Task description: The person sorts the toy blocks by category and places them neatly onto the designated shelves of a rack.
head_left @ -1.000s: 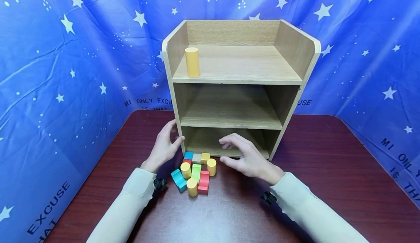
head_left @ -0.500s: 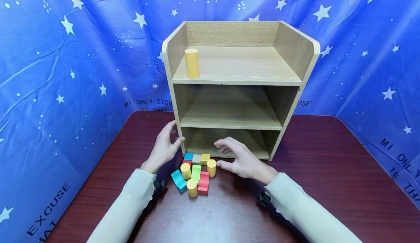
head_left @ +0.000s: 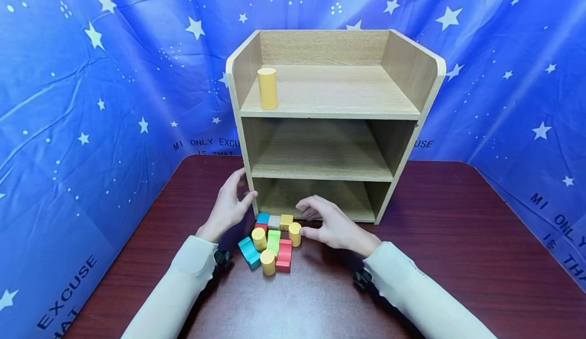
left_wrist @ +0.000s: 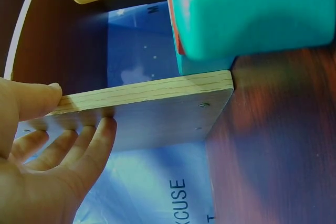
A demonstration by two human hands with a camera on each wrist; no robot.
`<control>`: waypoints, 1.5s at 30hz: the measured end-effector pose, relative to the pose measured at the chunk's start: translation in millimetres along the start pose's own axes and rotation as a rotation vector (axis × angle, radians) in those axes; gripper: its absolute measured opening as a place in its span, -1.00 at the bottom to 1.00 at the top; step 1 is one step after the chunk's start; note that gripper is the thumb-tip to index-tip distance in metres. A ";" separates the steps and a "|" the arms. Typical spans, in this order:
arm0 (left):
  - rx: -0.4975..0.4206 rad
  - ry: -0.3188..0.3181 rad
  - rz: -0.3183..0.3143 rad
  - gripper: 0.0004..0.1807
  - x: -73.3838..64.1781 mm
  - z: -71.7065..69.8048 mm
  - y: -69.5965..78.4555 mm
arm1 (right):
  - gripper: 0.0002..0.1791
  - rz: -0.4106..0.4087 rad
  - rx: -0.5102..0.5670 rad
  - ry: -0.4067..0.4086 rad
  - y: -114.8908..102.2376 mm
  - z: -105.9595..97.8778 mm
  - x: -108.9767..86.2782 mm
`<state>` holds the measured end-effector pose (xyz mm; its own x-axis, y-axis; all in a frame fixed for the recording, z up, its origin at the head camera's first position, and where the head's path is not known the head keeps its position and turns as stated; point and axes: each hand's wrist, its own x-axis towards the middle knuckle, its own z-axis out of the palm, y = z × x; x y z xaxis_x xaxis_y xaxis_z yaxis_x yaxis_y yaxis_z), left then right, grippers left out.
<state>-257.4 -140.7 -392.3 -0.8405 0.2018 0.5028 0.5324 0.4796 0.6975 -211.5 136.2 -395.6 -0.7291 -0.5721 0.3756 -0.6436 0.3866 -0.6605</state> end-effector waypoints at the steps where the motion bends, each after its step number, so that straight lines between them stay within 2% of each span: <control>1: -0.002 -0.001 0.001 -0.32 0.0 0.1 -0.4 | -0.49 0.009 0.007 -0.005 0.5 0.7 0.4; 13: -0.030 -0.005 0.000 -0.32 -0.3 0.4 -0.5 | -0.55 0.073 0.078 -0.083 4.7 8.0 2.7; 23: -0.023 -0.002 0.001 -0.32 0.1 0.4 -0.2 | -0.58 0.077 0.036 -0.146 6.2 10.3 4.7; 33: -0.008 0.002 0.006 -0.33 -1.2 0.3 -0.4 | -0.62 0.117 -0.002 -0.219 4.3 10.3 7.6; 45: -0.031 0.017 0.034 -0.34 -0.5 0.3 1.2 | -0.61 0.116 -0.093 -0.231 2.4 11.3 9.2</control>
<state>-256.4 -140.0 -391.9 -0.8204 0.2024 0.5348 0.5634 0.4463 0.6953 -217.1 123.6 -401.1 -0.7334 -0.6661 0.1357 -0.5855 0.5177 -0.6238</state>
